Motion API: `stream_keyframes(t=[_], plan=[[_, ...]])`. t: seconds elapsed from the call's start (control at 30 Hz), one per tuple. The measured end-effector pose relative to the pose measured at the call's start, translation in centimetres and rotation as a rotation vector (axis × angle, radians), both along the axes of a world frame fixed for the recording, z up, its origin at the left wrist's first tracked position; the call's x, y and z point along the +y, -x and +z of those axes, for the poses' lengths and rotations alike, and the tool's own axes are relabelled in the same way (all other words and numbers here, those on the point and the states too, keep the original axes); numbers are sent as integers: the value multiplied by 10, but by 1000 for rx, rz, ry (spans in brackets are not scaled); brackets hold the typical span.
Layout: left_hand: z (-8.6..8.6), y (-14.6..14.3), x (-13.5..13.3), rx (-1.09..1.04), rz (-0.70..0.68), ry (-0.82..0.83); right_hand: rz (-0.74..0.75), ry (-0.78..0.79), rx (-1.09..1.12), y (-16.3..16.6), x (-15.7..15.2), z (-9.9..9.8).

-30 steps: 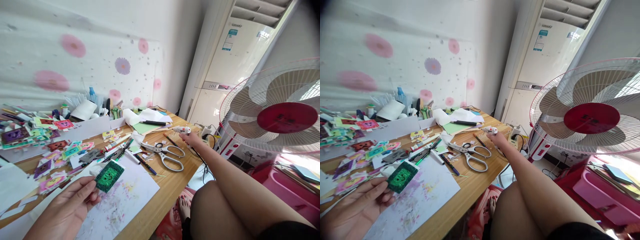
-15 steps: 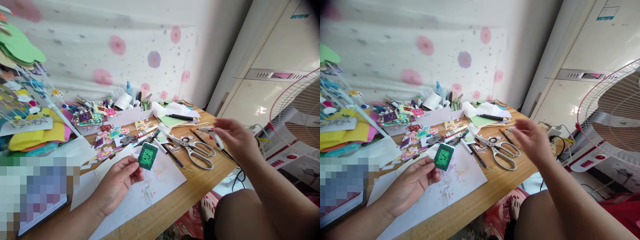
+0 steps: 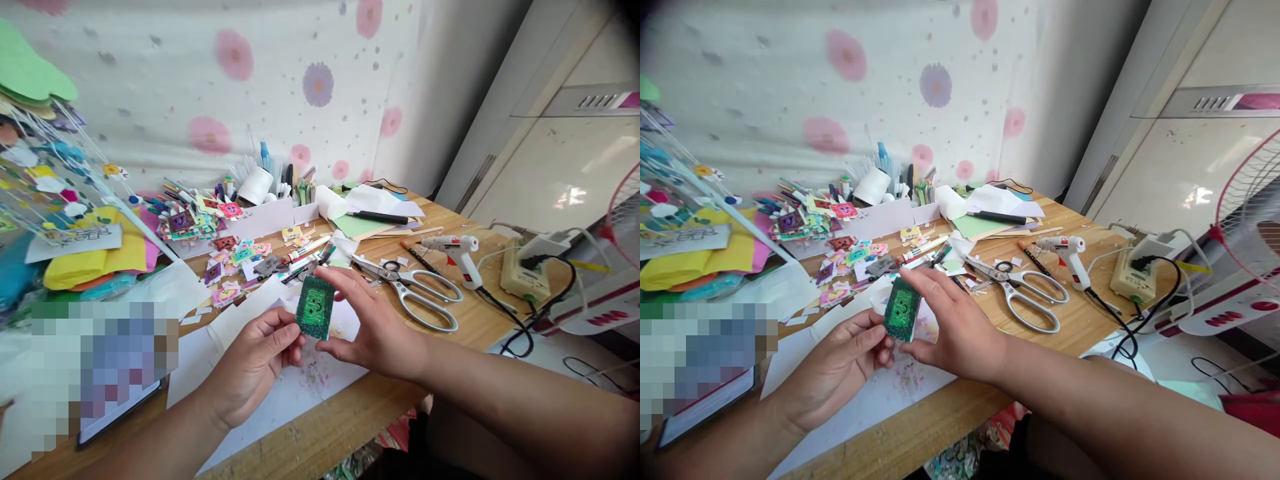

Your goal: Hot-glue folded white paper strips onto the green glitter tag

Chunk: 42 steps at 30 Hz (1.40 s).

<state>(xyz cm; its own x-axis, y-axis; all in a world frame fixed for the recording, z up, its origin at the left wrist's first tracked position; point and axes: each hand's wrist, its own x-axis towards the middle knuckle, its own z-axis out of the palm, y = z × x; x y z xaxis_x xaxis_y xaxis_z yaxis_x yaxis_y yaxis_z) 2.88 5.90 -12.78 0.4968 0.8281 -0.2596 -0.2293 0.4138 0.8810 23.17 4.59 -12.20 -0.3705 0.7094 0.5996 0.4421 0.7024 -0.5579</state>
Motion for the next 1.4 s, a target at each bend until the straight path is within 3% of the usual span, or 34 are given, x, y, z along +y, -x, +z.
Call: stream_keyframes(t=[0.1, 0.23, 0.33, 0.43, 0.57, 0.73, 0.83, 0.93, 1.03, 1.2, 1.4], plan=[[-3, 4, 5, 90, 7, -150, 27, -11, 7, -1, 3, 3], [-9, 14, 12, 354, 89, -663, 70, 96, -91, -6, 3, 8], [-10, 18, 11, 638, 9, -1062, 135, 192, -171, -7, 0, 10], [-7, 15, 6, 794, -30, -1272, 164, 238, -158, -4, -4, 11], [-4, 11, 2, 812, -15, -1307, 139, 254, -94, 1, -10, 11], [-11, 13, 3, 690, 34, -1166, 123, 242, 75, -2, -16, 16], [-14, 15, 3, 594, 97, -1129, 30, 412, 286, -6, -18, 22], [-12, 16, 1, 601, 98, -1211, 46, 654, 398, -6, -20, 26], [-9, 16, 0, 690, 54, -1326, 68, 766, 415, 0, -22, 25], [-4, 14, 0, 771, 23, -1443, -4, 752, 336, 7, -24, 21], [-3, 13, 0, 766, -51, -1424, -19, 679, 233, 6, -26, 24]])
